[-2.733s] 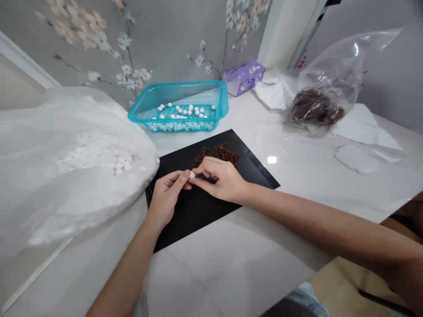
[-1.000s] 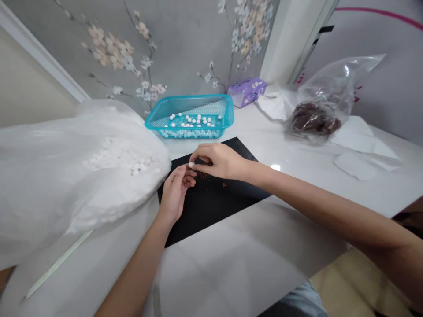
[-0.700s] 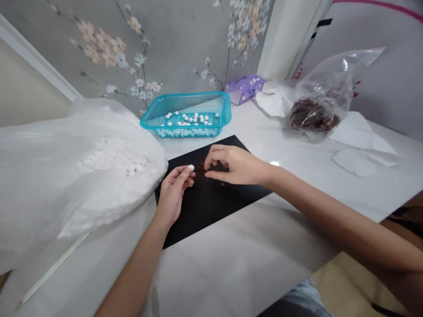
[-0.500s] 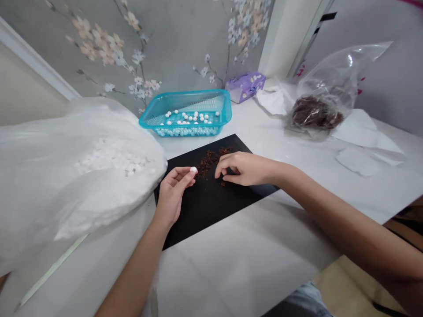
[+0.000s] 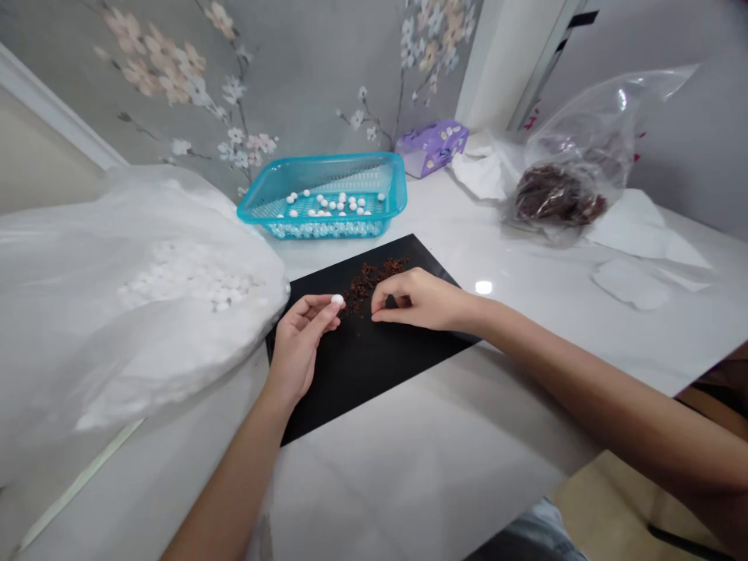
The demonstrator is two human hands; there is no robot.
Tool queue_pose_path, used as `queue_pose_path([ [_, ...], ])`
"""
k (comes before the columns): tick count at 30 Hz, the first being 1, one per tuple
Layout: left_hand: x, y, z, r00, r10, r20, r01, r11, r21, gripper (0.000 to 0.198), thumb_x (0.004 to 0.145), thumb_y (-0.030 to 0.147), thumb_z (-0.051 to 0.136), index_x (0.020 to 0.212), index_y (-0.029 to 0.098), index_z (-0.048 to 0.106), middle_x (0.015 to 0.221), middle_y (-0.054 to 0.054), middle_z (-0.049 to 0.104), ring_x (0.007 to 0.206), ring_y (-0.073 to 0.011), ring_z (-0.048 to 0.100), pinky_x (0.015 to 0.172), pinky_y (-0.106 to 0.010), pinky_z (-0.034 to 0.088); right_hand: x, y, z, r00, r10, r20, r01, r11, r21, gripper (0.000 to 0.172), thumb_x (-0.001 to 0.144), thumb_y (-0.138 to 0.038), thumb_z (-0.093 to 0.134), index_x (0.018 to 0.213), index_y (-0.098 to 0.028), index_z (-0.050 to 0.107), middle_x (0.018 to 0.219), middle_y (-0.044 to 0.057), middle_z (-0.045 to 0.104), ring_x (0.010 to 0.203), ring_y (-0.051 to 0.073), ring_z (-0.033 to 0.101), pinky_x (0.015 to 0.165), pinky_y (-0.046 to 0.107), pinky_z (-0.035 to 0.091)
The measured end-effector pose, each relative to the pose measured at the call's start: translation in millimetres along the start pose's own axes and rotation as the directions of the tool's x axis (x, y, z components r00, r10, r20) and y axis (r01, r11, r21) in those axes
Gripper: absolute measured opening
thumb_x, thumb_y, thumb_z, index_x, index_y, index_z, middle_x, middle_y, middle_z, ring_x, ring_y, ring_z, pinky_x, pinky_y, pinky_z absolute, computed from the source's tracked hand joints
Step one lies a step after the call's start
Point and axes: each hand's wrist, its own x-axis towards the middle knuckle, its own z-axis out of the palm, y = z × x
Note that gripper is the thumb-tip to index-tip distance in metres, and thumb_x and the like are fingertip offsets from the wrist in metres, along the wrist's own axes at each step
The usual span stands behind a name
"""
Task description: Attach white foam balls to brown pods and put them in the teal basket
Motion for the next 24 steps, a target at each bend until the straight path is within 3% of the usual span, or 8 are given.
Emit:
queue_pose_path([
  [6,-0.5,0.0,0.2,1.0,0.017,0.011,-0.017,1.0,0.01,0.016,0.065,0.026,0.073,0.077,0.017,0.067,0.077,0.0,0.066,0.061,-0.0066,0.052,0.065,-0.021,0.042,2.7,-2.5,17.7,0.97,0.19,-0.149,-0.138,0.942,0.307,0.014,0.075,-0.027,0.062,0.079,-0.014,0.065,0.057,-0.004,0.053,0.045,0.004,0.039,0.044,0.019,0.032],
  [11,-1.6,1.0,1.1,1.0,0.019,0.018,-0.02,0.999,0.03,0.016,0.065,0.026,0.073,0.077,0.016,0.067,0.076,0.0,0.064,0.063,-0.0063,0.051,0.064,-0.019,0.042,6.7,-9.7,30.4,0.932,0.346,-0.111,-0.209,0.759,0.616,0.014,0.074,-0.024,0.062,0.082,-0.013,0.062,0.057,-0.004,0.054,0.046,0.005,0.049,0.044,0.019,0.042],
  [18,-1.4,1.1,0.9,0.999,0.015,0.029,-0.016,0.999,0.039,0.015,0.065,0.025,0.073,0.077,0.017,0.068,0.074,0.001,0.063,0.062,-0.0067,0.051,0.064,-0.019,0.042,6.3,-10.7,30.5,0.916,0.369,-0.156,-0.142,0.662,0.736,0.016,0.072,-0.025,0.066,0.083,-0.013,0.064,0.067,-0.002,0.061,0.043,0.003,0.046,0.043,0.019,0.045],
  [24,-0.7,-0.8,-0.3,0.999,0.02,0.047,-0.024,0.997,0.073,0.015,0.067,0.026,0.072,0.079,0.018,0.069,0.076,0.001,0.063,0.064,-0.0067,0.052,0.064,-0.018,0.043,6.7,-6.7,31.8,0.928,0.339,-0.158,-0.103,0.637,0.764,0.022,0.073,-0.033,0.066,0.081,-0.013,0.06,0.069,-0.003,0.061,0.036,0.001,0.044,0.035,0.016,0.038],
])
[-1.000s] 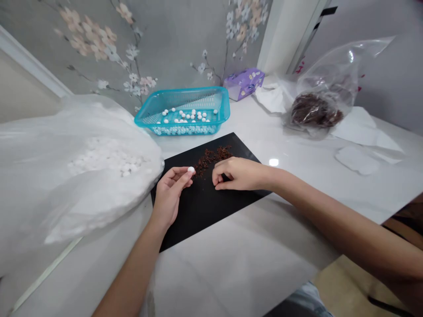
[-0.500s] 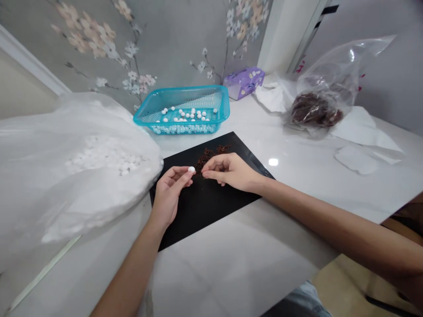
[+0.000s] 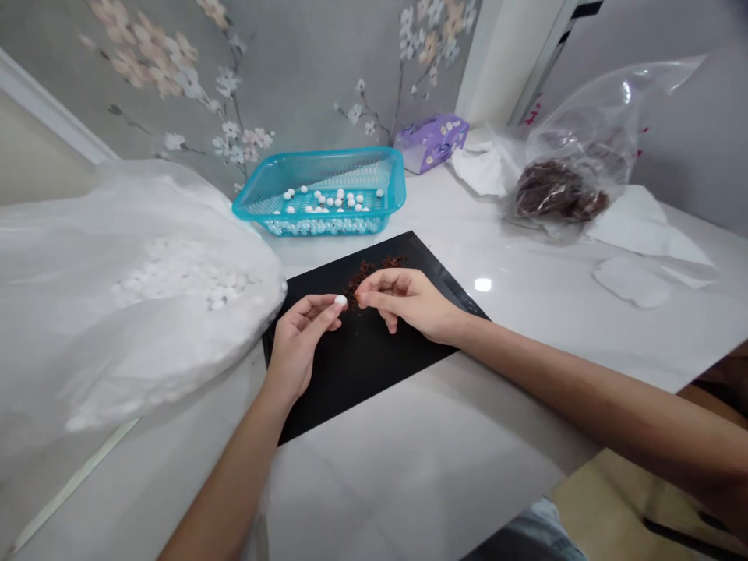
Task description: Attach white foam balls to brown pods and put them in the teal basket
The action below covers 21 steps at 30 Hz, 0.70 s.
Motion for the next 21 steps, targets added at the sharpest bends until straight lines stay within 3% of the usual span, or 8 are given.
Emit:
queue_pose_path([
  [11,-1.8,-0.2,-0.8,0.999,0.005,0.053,-0.007,0.999,0.045,0.016,0.066,0.024,0.073,0.081,0.021,0.07,0.082,0.001,0.068,0.069,-0.0075,0.057,0.064,-0.017,0.045,-2.2,2.7,2.8,0.996,0.004,0.086,-0.005,1.0,0.01,0.029,0.077,-0.042,0.06,0.08,-0.014,0.054,0.067,-0.005,0.054,0.034,0.001,0.043,0.033,0.015,0.038],
  [21,-1.6,-2.2,-1.6,0.999,0.026,0.037,-0.027,0.999,0.028,0.015,0.063,0.022,0.076,0.077,0.021,0.072,0.078,0.001,0.07,0.068,-0.0069,0.056,0.067,-0.017,0.045,-1.7,6.0,1.8,0.999,-0.008,0.042,0.009,1.0,-0.029,0.029,0.075,-0.041,0.063,0.078,-0.014,0.055,0.066,-0.005,0.052,0.034,0.0,0.042,0.031,0.015,0.037],
])
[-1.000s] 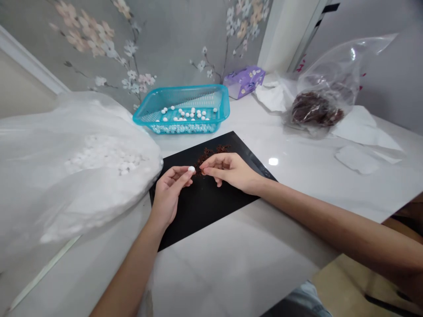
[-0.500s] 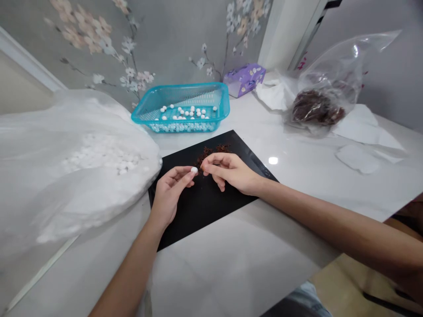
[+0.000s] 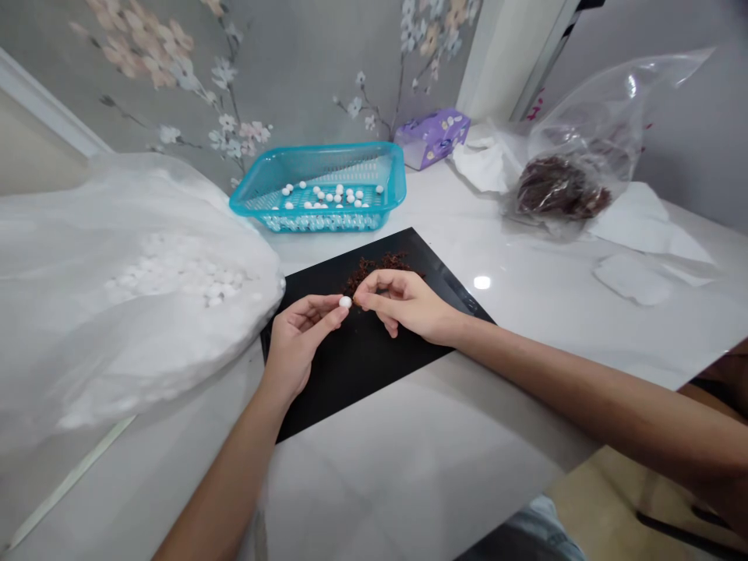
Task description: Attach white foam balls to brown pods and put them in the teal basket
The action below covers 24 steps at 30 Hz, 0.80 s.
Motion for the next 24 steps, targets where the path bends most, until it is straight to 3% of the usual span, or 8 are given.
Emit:
queue_pose_path([
  [17,0.7,-2.7,-1.4,1.0,0.007,0.01,-0.007,1.0,-0.012,0.014,0.061,0.02,0.077,0.074,0.021,0.071,0.079,0.0,0.072,0.073,-0.0102,0.061,0.073,-0.021,0.048,-1.2,4.4,2.2,1.0,0.0,0.009,-0.001,0.999,0.044,0.028,0.074,-0.04,0.065,0.08,-0.014,0.056,0.063,-0.006,0.051,0.033,0.001,0.041,0.031,0.015,0.035],
  [24,0.4,-2.8,-1.5,1.0,0.008,0.014,-0.008,1.0,-0.019,0.015,0.06,0.021,0.077,0.074,0.021,0.072,0.078,0.0,0.072,0.073,-0.0104,0.062,0.073,-0.021,0.048,-1.5,9.9,2.7,1.0,-0.01,0.016,0.009,0.996,0.093,0.026,0.074,-0.038,0.066,0.08,-0.015,0.054,0.054,-0.009,0.047,0.033,0.001,0.039,0.031,0.015,0.034],
])
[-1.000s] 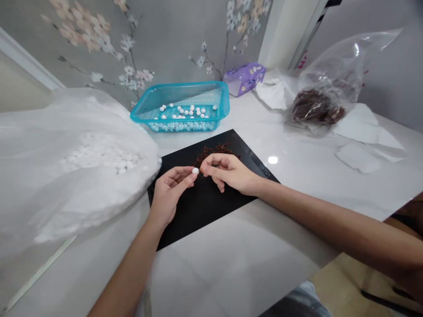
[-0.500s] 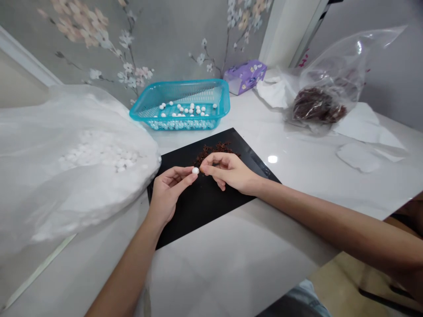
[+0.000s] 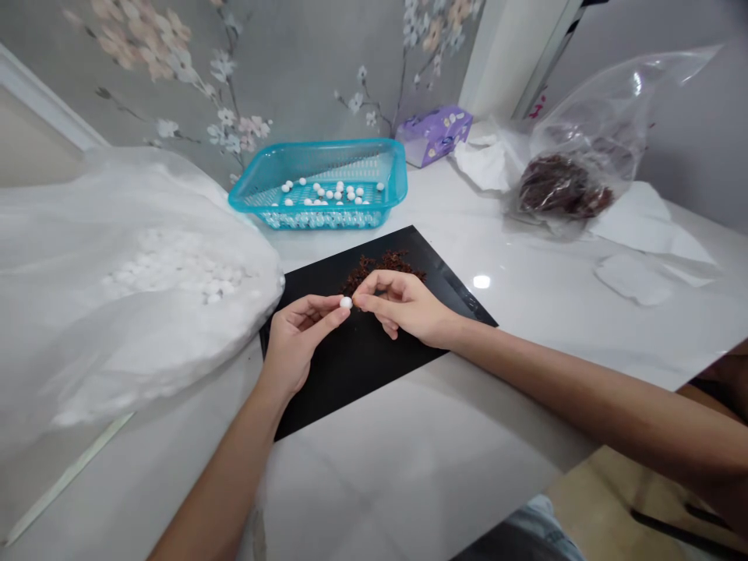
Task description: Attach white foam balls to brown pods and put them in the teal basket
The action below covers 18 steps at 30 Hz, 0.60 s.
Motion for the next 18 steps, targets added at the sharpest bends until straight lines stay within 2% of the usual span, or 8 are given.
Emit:
queue_pose_path([
  [7,-0.8,2.2,0.9,1.0,-0.017,0.003,0.017,1.0,0.006,0.014,0.059,0.022,0.078,0.072,0.021,0.072,0.077,0.0,0.072,0.072,-0.0109,0.062,0.073,-0.022,0.048,-0.6,-1.4,0.2,1.0,0.006,0.027,-0.007,1.0,0.029,0.026,0.074,-0.038,0.066,0.078,-0.016,0.053,0.045,-0.011,0.042,0.032,0.002,0.038,0.031,0.015,0.035],
  [11,-1.2,2.5,0.5,1.0,-0.014,-0.012,0.015,1.0,0.017,0.017,0.057,0.023,0.079,0.071,0.02,0.072,0.079,-0.002,0.073,0.074,-0.0139,0.064,0.074,-0.025,0.049,-0.5,-1.6,0.7,1.0,0.009,0.026,-0.01,0.999,0.032,0.026,0.073,-0.038,0.066,0.078,-0.016,0.052,0.046,-0.011,0.043,0.032,0.002,0.038,0.031,0.015,0.035],
  [18,-2.1,2.5,0.2,1.0,-0.026,-0.015,0.026,1.0,0.012,0.016,0.056,0.023,0.079,0.07,0.02,0.072,0.077,-0.002,0.073,0.073,-0.0134,0.063,0.073,-0.025,0.049,-1.0,-2.4,1.4,0.999,0.029,0.023,-0.03,0.999,0.026,0.027,0.071,-0.036,0.069,0.078,-0.016,0.052,0.045,-0.012,0.043,0.031,0.002,0.038,0.03,0.014,0.034],
])
